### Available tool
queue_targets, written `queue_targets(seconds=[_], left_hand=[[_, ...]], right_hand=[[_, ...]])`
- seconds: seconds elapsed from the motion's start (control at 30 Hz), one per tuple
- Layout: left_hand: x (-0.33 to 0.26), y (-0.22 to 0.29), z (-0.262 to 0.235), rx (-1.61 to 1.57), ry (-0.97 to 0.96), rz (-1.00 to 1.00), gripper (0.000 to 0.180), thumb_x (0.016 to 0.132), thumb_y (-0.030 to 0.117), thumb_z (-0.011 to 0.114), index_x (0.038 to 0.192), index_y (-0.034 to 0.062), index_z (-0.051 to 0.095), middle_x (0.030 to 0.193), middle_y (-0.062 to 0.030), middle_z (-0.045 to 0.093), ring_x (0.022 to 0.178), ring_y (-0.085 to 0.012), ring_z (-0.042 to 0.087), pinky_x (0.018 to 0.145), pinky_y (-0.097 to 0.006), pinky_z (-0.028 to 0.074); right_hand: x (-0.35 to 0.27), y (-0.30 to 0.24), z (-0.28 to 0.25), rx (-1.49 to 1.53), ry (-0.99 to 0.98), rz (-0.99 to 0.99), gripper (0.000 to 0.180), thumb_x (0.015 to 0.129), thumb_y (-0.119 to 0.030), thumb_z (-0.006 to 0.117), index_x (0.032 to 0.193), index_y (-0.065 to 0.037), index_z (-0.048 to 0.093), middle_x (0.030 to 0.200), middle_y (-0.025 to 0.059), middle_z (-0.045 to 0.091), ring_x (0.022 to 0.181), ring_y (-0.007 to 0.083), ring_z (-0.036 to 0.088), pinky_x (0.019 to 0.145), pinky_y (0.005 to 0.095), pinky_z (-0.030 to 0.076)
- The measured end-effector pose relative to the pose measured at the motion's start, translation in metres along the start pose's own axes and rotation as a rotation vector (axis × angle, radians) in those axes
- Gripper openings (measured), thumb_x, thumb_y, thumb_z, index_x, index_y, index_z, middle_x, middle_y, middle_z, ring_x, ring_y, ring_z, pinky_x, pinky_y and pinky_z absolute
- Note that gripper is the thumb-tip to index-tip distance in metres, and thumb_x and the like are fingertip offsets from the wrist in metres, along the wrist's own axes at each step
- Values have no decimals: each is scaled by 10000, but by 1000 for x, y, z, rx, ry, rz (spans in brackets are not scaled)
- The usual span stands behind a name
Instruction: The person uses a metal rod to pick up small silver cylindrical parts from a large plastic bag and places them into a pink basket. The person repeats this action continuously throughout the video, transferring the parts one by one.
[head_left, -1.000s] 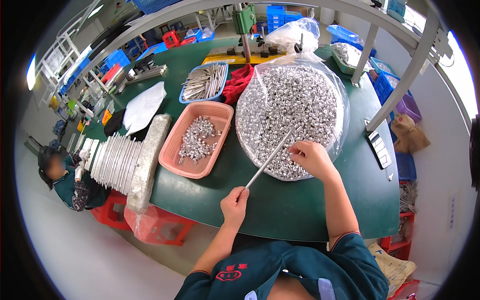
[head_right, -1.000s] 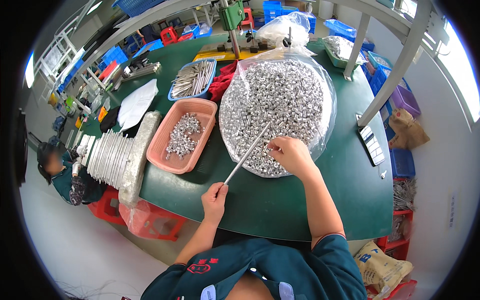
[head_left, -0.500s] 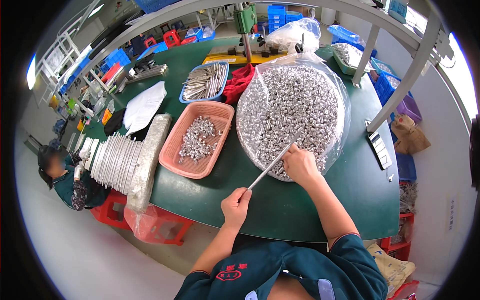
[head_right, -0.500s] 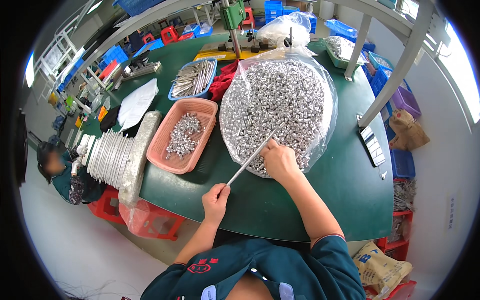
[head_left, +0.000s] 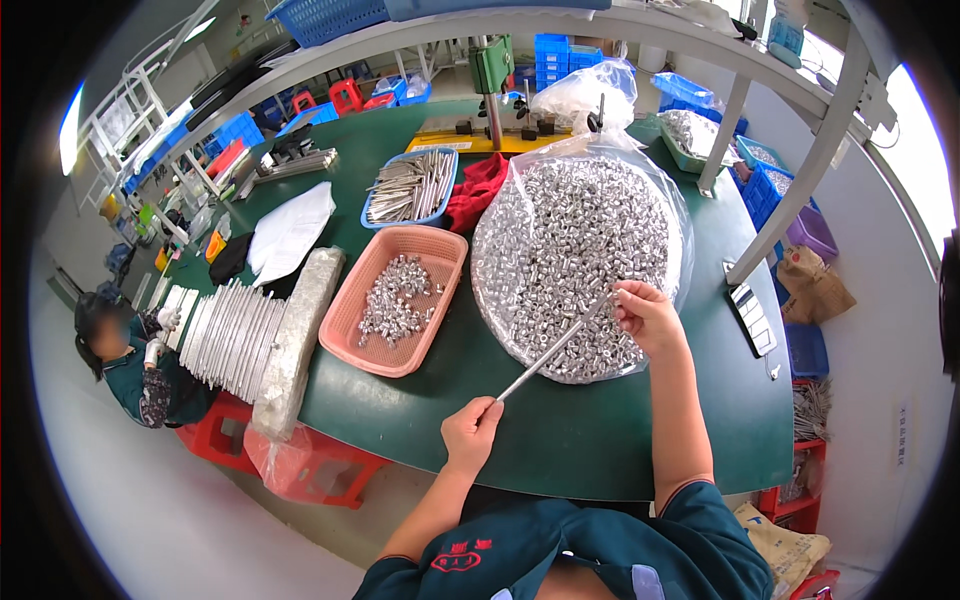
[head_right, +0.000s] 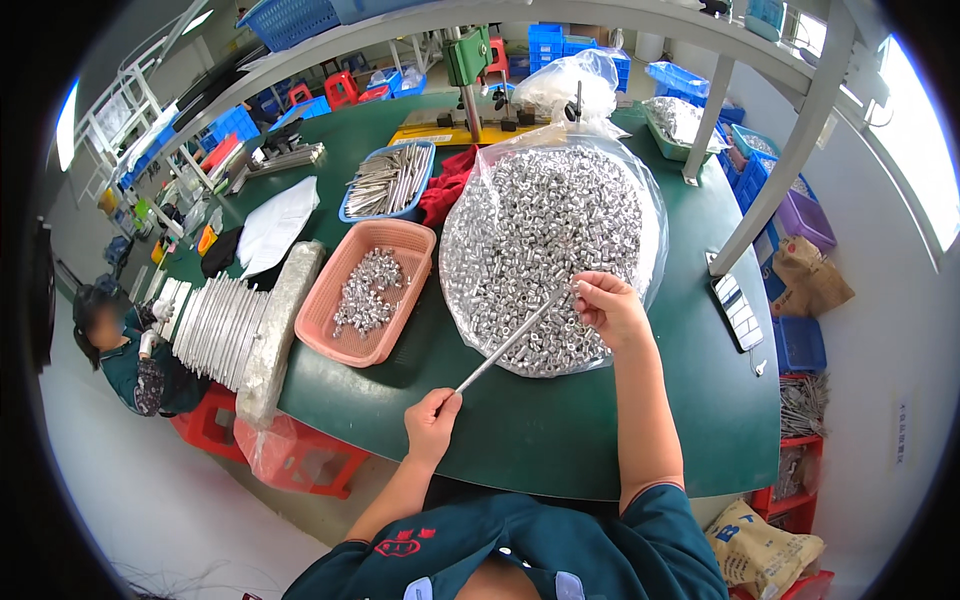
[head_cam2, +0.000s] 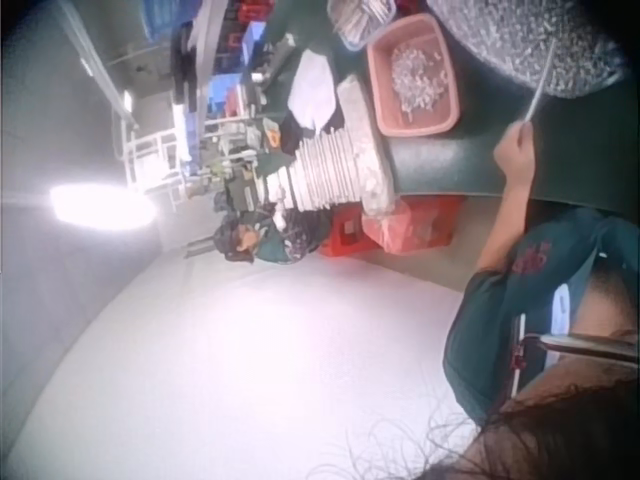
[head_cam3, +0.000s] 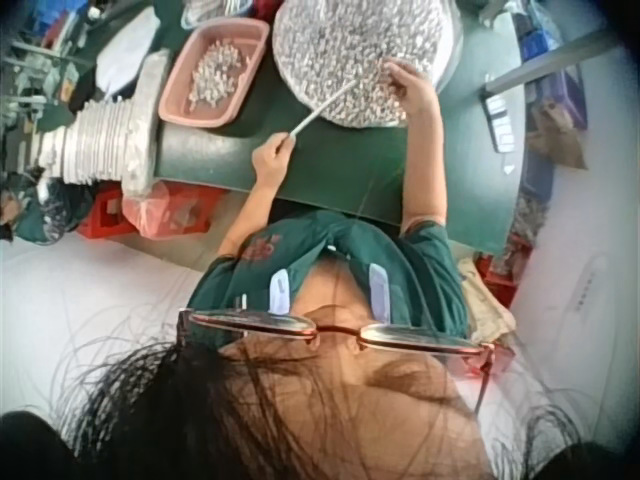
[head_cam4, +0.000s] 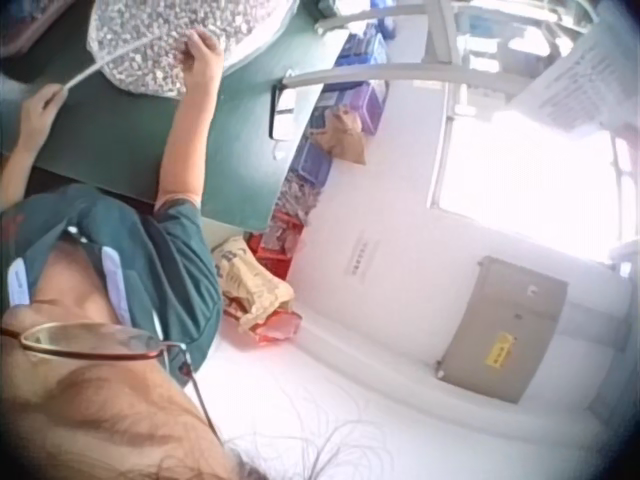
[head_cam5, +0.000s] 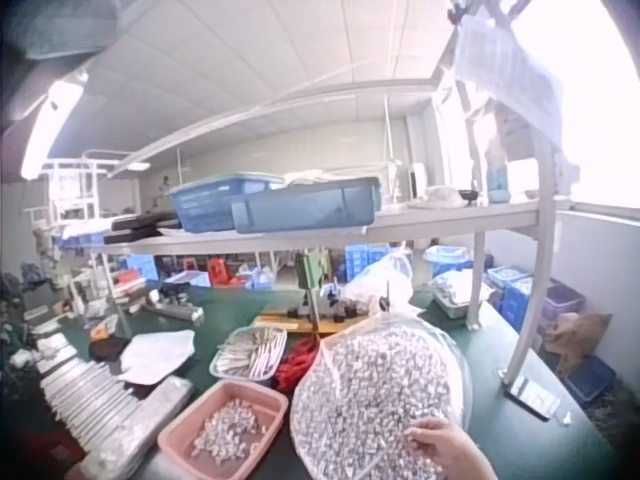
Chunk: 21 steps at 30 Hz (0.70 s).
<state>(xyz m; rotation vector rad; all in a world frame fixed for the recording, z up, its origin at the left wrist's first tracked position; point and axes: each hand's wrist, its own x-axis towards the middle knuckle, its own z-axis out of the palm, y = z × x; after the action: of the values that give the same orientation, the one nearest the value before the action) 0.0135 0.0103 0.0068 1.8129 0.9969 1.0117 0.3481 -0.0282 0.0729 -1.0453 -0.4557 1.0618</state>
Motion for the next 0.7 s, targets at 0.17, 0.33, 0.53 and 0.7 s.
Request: queue_targets(seconds=[0.17, 0.33, 0.53, 0.7], left_hand=[[0, -3, 2, 12, 21, 69, 119, 892, 147, 726, 899, 29, 712, 606, -29, 576, 529, -84, 515, 513, -241, 405], [0, -4, 3, 39, 28, 108, 122, 892, 161, 727, 897, 40, 714, 606, -41, 584, 517, -106, 526, 510, -251, 413], [-1, -5, 4, 68, 39, 115, 125, 889, 171, 730, 888, 47, 713, 605, -52, 587, 507, -132, 540, 508, -262, 423], [0, -7, 4, 70, 25, 126, 117, 885, 159, 732, 895, 44, 711, 604, -53, 586, 509, -126, 539, 512, -258, 424]], right_hand=[[0, -1, -8, 120, -118, 44, 125, 925, -61, 677, 1036, -4, 672, 790, 40, 656, 629, 117, 604, 516, 220, 487], [-5, -5, -3, -35, -148, 23, 120, 914, -41, 679, 1021, 12, 677, 762, 30, 637, 622, 112, 599, 523, 234, 490], [-16, -13, 12, -435, -57, -151, 134, 876, -35, 707, 989, 31, 679, 704, 29, 623, 604, 109, 593, 542, 258, 508], [-17, -13, 16, -381, -194, 61, 156, 864, -16, 708, 1003, 39, 667, 733, 35, 624, 609, 103, 603, 546, 254, 523]])
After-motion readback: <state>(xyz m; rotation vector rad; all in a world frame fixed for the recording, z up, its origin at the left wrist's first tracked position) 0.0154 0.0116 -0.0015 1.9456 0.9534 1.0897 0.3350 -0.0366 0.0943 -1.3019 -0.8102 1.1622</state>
